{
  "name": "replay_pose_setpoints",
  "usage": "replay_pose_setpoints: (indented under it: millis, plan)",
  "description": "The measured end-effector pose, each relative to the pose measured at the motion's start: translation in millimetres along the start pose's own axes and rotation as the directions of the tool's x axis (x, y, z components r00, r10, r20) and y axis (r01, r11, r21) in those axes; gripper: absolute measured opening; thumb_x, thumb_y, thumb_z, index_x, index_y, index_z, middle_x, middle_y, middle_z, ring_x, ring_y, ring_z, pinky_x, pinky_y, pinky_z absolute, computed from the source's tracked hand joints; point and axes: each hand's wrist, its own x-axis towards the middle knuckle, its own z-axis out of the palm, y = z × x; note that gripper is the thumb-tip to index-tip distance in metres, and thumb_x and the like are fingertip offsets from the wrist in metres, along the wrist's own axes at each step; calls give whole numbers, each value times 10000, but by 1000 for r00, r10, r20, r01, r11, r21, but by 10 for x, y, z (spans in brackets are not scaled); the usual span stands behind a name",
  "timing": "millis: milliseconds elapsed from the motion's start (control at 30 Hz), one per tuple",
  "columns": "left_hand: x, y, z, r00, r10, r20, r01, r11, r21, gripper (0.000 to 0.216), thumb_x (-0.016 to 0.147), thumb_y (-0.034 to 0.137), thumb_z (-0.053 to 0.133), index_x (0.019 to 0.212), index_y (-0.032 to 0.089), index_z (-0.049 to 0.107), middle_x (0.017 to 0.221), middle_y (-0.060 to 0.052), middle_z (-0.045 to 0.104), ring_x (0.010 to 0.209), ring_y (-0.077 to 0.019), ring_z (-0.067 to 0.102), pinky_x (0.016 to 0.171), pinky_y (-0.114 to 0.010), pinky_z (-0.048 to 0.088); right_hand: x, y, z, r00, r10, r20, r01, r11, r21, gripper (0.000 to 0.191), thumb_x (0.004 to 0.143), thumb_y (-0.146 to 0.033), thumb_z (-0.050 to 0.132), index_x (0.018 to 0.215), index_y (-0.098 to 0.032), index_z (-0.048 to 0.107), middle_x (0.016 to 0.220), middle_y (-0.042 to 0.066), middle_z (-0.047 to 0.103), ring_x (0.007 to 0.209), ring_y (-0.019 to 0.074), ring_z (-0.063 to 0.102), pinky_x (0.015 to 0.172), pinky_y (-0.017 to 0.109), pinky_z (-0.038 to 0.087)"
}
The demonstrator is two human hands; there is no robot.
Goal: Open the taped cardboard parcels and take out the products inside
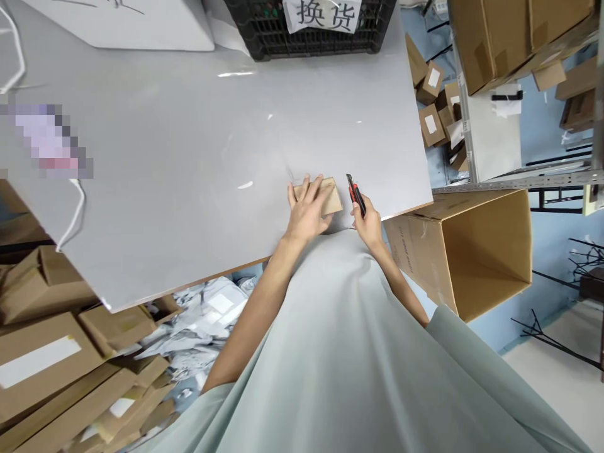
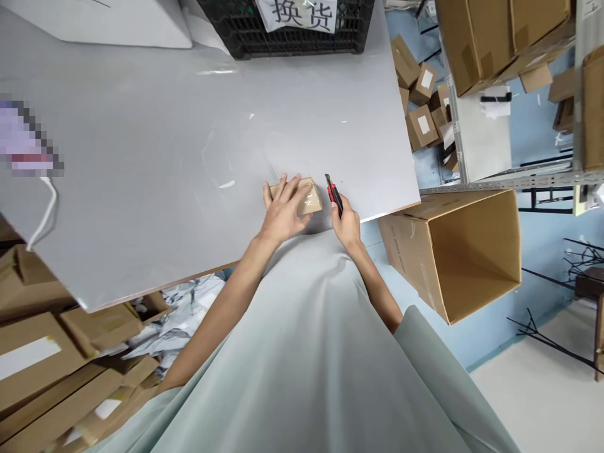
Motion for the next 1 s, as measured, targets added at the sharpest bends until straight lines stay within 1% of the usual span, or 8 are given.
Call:
replay_pose_setpoints:
  millis: [67, 167, 300, 433, 533, 733, 833, 1000]
  plan:
    - [16, -1, 22, 1000, 1, 5, -1, 1000, 21, 761, 889, 418, 865, 1614, 331, 649, 1840, -112, 447, 1750, -474, 293, 1413, -758, -11, -88, -63, -67, 999, -30, 18, 32, 995, -95, 569, 1192, -524, 375, 1648, -230, 550, 1088, 58, 857, 882, 236, 816, 932, 352, 637]
    - [31, -33, 63, 999, -15, -37, 16, 1000, 26, 698, 932, 510, 835, 1582, 318, 671, 1836, -119, 453, 1725, -468, 347, 1410, -735, 74, -182, -180, -103, 995, -57, 78, 74, 967, -245, 557, 1191, -422, 381, 1675, -197, 540, 1302, 117, 852, 1083, 293, 833, 1047, 420, 632]
    - [35, -18, 103, 997, -29, -72, 31, 999, 28, 663, 949, 556, 822, 1553, 317, 688, 1830, -132, 462, 1687, -466, 405, 1386, -711, 157, -205, -344, -108, 992, -3, 130, 60, 897, -437, 569, 1194, -347, 363, 1714, -164, 504, 1467, 171, 789, 1226, 328, 809, 1104, 460, 623]
    - [30, 24, 106, 997, -18, -73, 22, 999, 46, 650, 961, 525, 811, 1561, 314, 677, 1836, -141, 450, 1678, -469, 415, 1373, -709, 164, -202, -545, -118, 986, 62, 155, 36, 827, -561, 577, 1215, -318, 306, 1759, -184, 444, 1457, 176, 782, 1212, 323, 814, 1081, 459, 633]
    - [24, 40, 103, 997, -27, -79, 30, 999, 42, 633, 978, 533, 791, 1560, 313, 676, 1837, -143, 449, 1676, -463, 417, 1367, -699, 175, -212, -733, -91, 979, 126, 161, 9, 762, -647, 588, 1223, -290, 295, 1788, -149, 382, 1402, 209, 789, 1157, 326, 829, 1039, 451, 643]
    - [-16, 42, 127, 996, -29, -90, 31, 999, 21, 603, 1015, 594, 741, 1542, 306, 693, 1820, -160, 473, 1658, -468, 435, 1345, -702, 183, -254, -1067, -40, 965, 193, 178, 8, 657, -754, 666, 1166, -110, 336, 1828, -110, 258, 1231, 231, 828, 1125, 290, 845, 992, 389, 655]
    - [-45, 48, 145, 995, -33, -90, 36, 999, 24, 586, 1018, 594, 738, 1532, 315, 697, 1810, -155, 491, 1653, -463, 443, 1342, -691, 189, -351, -1111, -94, 956, 230, 184, -1, 626, -780, 699, 1153, -86, 354, 1839, -127, 225, 1200, 228, 838, 1101, 284, 855, 952, 374, 665]
    - [-63, 59, 160, 996, -30, -79, 32, 999, 31, 613, 1005, 626, 740, 1527, 308, 688, 1814, -157, 484, 1652, -462, 429, 1352, -686, 172, -593, -1032, -241, 944, 291, 153, -50, 589, -806, 603, 1200, -205, 397, 1797, -138, 343, 1171, 215, 846, 1056, 283, 856, 938, 361, 657]
